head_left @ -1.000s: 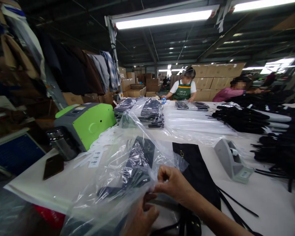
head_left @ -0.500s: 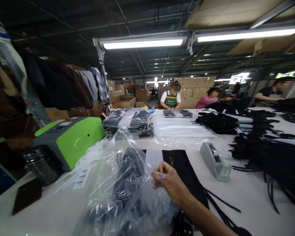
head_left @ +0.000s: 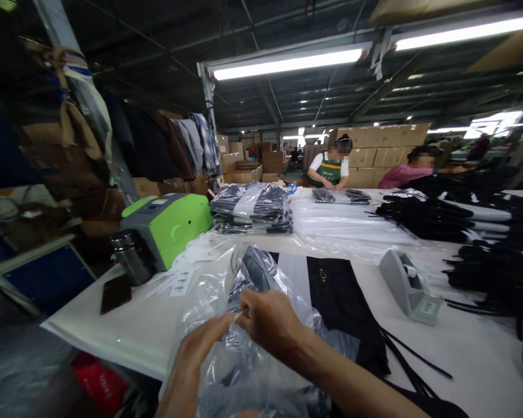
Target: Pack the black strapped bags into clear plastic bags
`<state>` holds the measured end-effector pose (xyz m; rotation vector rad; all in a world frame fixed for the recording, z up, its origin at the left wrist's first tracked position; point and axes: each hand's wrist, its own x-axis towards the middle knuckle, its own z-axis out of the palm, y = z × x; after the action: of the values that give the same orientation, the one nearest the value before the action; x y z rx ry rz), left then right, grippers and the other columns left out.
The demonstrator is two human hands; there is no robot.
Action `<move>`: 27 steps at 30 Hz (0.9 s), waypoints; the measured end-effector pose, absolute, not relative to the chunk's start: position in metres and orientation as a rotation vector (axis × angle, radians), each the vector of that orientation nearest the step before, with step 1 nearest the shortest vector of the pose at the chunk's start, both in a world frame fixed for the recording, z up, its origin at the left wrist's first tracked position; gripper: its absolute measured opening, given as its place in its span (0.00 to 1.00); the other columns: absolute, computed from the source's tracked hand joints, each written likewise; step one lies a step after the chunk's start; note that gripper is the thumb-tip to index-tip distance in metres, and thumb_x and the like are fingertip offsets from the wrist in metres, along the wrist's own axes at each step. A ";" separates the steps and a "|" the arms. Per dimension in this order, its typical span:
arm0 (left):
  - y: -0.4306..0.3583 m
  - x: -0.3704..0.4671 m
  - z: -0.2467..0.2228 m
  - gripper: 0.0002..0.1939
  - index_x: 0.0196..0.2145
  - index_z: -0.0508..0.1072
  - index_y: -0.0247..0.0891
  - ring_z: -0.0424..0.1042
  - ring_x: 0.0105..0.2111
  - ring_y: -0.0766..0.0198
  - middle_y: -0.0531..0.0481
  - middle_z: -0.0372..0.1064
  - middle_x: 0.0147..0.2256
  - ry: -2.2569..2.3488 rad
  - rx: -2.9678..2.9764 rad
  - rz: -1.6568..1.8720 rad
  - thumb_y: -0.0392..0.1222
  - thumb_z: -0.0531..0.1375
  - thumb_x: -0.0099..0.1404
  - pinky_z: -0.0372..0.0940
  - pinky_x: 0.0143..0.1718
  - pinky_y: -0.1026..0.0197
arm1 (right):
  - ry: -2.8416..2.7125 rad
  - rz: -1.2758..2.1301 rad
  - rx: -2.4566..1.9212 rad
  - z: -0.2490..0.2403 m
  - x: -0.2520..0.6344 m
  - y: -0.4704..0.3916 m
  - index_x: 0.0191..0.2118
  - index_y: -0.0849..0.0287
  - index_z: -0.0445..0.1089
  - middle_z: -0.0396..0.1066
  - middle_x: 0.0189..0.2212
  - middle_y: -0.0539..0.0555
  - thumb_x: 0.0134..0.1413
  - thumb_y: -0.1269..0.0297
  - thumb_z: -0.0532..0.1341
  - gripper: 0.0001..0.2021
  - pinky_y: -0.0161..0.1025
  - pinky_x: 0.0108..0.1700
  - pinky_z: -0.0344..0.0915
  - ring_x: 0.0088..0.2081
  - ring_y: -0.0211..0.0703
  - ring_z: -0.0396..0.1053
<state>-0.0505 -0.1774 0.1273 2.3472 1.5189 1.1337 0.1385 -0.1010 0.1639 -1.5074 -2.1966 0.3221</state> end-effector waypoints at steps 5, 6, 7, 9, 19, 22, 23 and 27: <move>-0.141 -0.038 0.105 0.33 0.64 0.58 0.44 0.74 0.52 0.50 0.43 0.71 0.57 1.688 2.281 1.050 0.41 0.60 0.61 0.72 0.49 0.51 | -2.244 0.288 -1.318 0.171 0.126 -0.119 0.36 0.54 0.73 0.77 0.31 0.49 0.58 0.58 0.63 0.06 0.37 0.31 0.51 0.31 0.41 0.71; -0.139 -0.040 0.103 0.25 0.58 0.65 0.46 0.77 0.47 0.54 0.46 0.75 0.51 1.718 2.234 1.020 0.40 0.57 0.64 0.72 0.45 0.55 | -2.256 0.235 -1.269 0.169 0.125 -0.122 0.36 0.54 0.72 0.77 0.32 0.49 0.56 0.58 0.64 0.06 0.37 0.32 0.53 0.33 0.42 0.71; -0.139 -0.044 0.103 0.17 0.52 0.69 0.47 0.78 0.42 0.56 0.49 0.77 0.45 1.716 2.193 1.004 0.41 0.54 0.66 0.72 0.41 0.58 | -2.276 0.169 -1.224 0.166 0.124 -0.125 0.37 0.55 0.71 0.77 0.35 0.50 0.55 0.59 0.66 0.08 0.37 0.34 0.56 0.35 0.44 0.71; -0.144 -0.054 0.108 0.10 0.40 0.72 0.46 0.76 0.34 0.60 0.53 0.76 0.35 1.666 2.094 1.060 0.45 0.52 0.68 0.70 0.37 0.62 | -2.343 0.046 -1.180 0.159 0.122 -0.129 0.40 0.56 0.69 0.75 0.38 0.52 0.54 0.62 0.66 0.09 0.39 0.37 0.58 0.38 0.46 0.71; -0.176 -0.066 0.144 0.29 0.58 0.64 0.46 0.60 0.64 0.47 0.43 0.60 0.64 1.355 1.371 1.494 0.56 0.60 0.61 0.64 0.57 0.48 | -2.305 0.208 -1.366 0.158 0.143 -0.122 0.33 0.58 0.71 0.76 0.33 0.52 0.59 0.70 0.60 0.05 0.36 0.34 0.54 0.35 0.41 0.71; -0.181 -0.057 0.149 0.42 0.65 0.58 0.47 0.58 0.64 0.44 0.42 0.59 0.64 1.438 1.594 1.467 0.59 0.65 0.56 0.59 0.61 0.43 | -2.374 0.432 -1.247 0.167 0.128 -0.130 0.29 0.59 0.72 0.76 0.28 0.52 0.60 0.66 0.60 0.09 0.36 0.32 0.53 0.30 0.38 0.70; -0.179 -0.057 0.149 0.42 0.64 0.60 0.45 0.64 0.60 0.44 0.41 0.64 0.60 1.507 1.662 1.431 0.59 0.65 0.56 0.61 0.60 0.43 | -2.390 0.536 -1.195 0.169 0.124 -0.132 0.28 0.59 0.73 0.76 0.27 0.52 0.61 0.66 0.59 0.11 0.35 0.31 0.52 0.28 0.37 0.69; -0.162 -0.070 0.139 0.27 0.53 0.70 0.40 0.71 0.30 0.59 0.53 0.68 0.29 1.609 1.752 1.108 0.58 0.61 0.61 0.68 0.37 0.56 | -2.328 0.969 -1.071 0.166 0.120 -0.131 0.28 0.60 0.74 0.74 0.24 0.51 0.63 0.67 0.55 0.14 0.33 0.29 0.55 0.26 0.36 0.68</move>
<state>-0.0703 -0.1621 0.1387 1.7523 1.6093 1.1082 0.1204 -0.1308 0.1662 -1.0707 -2.3276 0.9693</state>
